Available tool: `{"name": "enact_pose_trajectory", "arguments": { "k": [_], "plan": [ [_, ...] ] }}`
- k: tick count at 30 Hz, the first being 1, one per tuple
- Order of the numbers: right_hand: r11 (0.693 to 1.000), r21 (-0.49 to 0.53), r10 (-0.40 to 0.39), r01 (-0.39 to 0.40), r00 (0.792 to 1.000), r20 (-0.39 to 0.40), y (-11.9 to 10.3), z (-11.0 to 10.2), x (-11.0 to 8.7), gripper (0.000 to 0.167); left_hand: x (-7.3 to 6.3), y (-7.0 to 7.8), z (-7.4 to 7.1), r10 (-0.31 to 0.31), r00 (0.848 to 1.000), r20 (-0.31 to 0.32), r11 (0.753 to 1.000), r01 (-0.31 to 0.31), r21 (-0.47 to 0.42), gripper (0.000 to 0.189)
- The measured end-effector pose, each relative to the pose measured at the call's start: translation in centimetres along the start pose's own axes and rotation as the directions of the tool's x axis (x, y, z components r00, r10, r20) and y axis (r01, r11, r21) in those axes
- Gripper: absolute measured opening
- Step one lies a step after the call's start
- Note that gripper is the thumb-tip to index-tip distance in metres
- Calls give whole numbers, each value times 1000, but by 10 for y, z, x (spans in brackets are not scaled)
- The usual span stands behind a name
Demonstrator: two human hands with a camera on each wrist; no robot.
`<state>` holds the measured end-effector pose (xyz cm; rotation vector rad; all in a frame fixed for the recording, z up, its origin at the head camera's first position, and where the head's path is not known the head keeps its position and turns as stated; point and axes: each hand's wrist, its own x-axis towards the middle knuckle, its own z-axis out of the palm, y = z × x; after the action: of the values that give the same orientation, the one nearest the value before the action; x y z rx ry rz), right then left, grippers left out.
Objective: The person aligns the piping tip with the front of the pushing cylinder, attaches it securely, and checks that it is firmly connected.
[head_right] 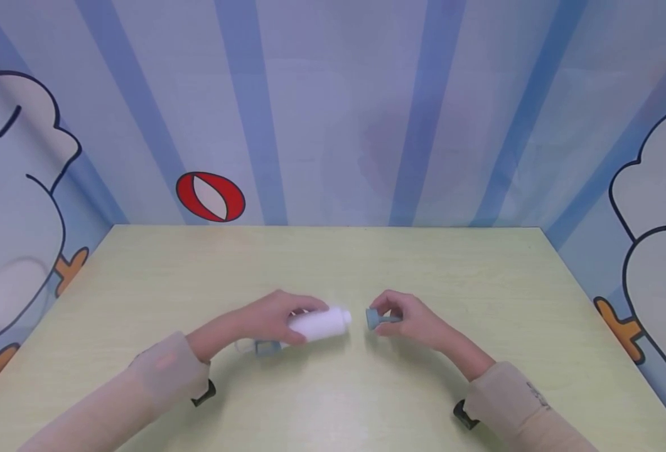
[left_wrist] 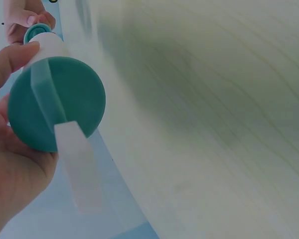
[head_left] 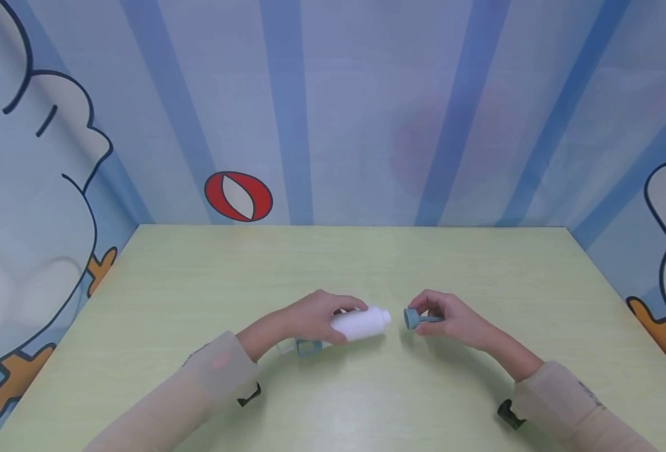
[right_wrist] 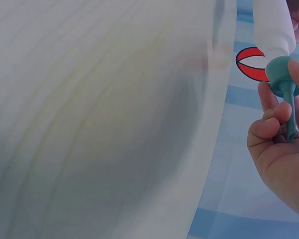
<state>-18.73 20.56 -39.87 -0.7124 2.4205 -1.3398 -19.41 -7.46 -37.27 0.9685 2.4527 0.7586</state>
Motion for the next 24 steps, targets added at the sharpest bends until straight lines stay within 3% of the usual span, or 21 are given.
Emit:
{"name": "enact_pose_trajectory", "arguments": {
  "k": [24],
  "plan": [
    [997, 69, -24, 20, 997, 67, -6, 13, 3, 28, 5, 8, 7, 53, 998, 32, 999, -52, -12, 52]
  ]
}}
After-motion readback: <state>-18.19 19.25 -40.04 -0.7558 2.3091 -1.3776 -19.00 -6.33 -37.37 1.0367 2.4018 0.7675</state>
